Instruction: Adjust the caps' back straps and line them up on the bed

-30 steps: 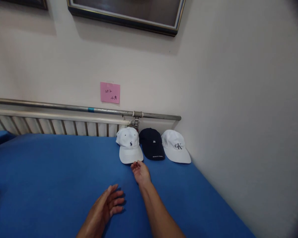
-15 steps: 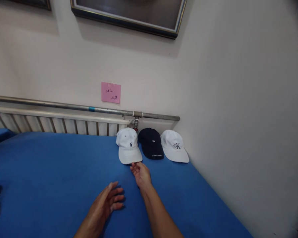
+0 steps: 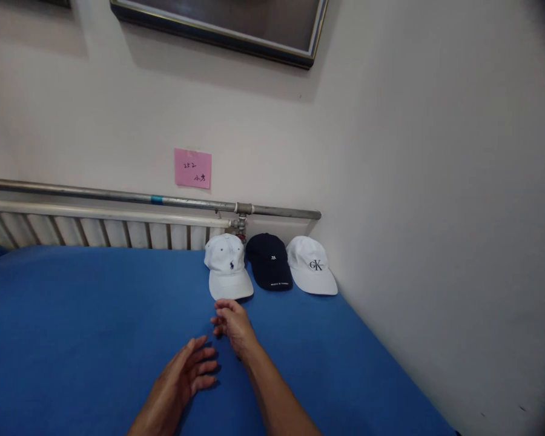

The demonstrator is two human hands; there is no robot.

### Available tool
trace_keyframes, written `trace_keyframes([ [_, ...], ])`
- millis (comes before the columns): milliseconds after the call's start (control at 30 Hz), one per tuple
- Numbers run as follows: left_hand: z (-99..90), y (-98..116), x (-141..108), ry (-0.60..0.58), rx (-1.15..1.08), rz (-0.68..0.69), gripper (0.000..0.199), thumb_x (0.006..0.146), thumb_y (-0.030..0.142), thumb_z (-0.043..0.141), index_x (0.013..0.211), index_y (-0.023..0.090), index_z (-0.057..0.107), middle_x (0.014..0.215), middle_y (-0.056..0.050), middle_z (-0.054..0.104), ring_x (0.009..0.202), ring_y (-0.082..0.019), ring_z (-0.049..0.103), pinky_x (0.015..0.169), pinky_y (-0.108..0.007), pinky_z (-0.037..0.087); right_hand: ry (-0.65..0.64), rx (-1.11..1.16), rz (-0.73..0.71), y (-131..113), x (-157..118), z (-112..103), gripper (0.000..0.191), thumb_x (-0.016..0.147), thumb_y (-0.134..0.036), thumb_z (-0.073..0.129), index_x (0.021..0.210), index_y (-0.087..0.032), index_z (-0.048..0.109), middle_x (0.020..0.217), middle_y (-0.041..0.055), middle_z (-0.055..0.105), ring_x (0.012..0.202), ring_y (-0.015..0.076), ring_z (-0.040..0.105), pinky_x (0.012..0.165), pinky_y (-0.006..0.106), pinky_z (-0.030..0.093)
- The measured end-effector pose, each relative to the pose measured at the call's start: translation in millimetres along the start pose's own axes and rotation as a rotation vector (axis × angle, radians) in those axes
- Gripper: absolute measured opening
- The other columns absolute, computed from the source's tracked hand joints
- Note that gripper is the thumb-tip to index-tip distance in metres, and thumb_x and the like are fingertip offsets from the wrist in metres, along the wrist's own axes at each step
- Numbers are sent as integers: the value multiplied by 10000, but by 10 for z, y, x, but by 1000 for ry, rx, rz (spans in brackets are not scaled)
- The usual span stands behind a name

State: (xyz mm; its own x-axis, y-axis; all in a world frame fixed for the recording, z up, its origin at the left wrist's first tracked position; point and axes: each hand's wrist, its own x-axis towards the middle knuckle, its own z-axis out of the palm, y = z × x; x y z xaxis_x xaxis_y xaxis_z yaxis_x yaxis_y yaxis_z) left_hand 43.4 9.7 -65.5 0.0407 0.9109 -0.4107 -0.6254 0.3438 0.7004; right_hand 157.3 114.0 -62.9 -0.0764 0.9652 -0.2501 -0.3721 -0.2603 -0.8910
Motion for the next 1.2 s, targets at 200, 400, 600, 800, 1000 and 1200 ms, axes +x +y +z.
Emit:
trace_keyframes([
  [200, 32, 26, -29, 37, 9, -4, 320, 962, 274, 469, 1157, 51, 588, 1029, -199, 705, 814, -261, 697, 719, -379, 560, 55, -18, -7, 33, 55, -8, 281, 599, -146, 593, 877, -179, 578, 732, -13, 608, 581, 132, 623, 395, 199, 423],
  [400, 42, 35, -53, 40, 20, 8, 315, 959, 276, 476, 1143, 54, 603, 1018, -197, 710, 819, -260, 697, 723, -382, 562, 59, -106, 7, 75, 79, -9, 282, 625, -136, 528, 900, -180, 569, 625, -33, 574, 530, 132, 594, 362, 193, 375],
  [600, -24, -5, -24, 5, 41, 30, 316, 954, 287, 493, 1157, 66, 593, 1029, -185, 705, 830, -241, 689, 731, -367, 561, 58, -237, -26, 49, 76, 9, 226, 649, -140, 504, 860, -193, 565, 625, -29, 586, 532, 132, 597, 393, 202, 414],
  [800, 53, 33, -35, -46, 57, 75, 225, 925, 268, 524, 1038, 96, 615, 906, -121, 689, 737, -191, 674, 655, -311, 547, -26, -460, -110, 64, -64, 32, 176, 628, -181, 505, 766, -210, 610, 587, -52, 590, 431, 107, 501, 416, 221, 401],
  [1000, 104, 115, -118, -38, 142, 96, 129, 818, 210, 607, 880, 97, 607, 740, -66, 631, 583, -151, 616, 564, -300, 519, -104, -567, -203, 3, -274, 104, 223, 595, -334, 534, 768, -221, 619, 762, 18, 648, 785, 212, 619, 606, 286, 480],
  [1200, -178, 220, -232, 111, 193, 161, 95, 736, 75, 641, 812, 115, 599, 642, -20, 595, 491, -129, 562, 479, -267, 463, -114, -703, -205, -15, -526, 120, 338, 513, -441, 572, 758, -219, 644, 802, 70, 683, 777, 266, 640, 592, 330, 480],
])
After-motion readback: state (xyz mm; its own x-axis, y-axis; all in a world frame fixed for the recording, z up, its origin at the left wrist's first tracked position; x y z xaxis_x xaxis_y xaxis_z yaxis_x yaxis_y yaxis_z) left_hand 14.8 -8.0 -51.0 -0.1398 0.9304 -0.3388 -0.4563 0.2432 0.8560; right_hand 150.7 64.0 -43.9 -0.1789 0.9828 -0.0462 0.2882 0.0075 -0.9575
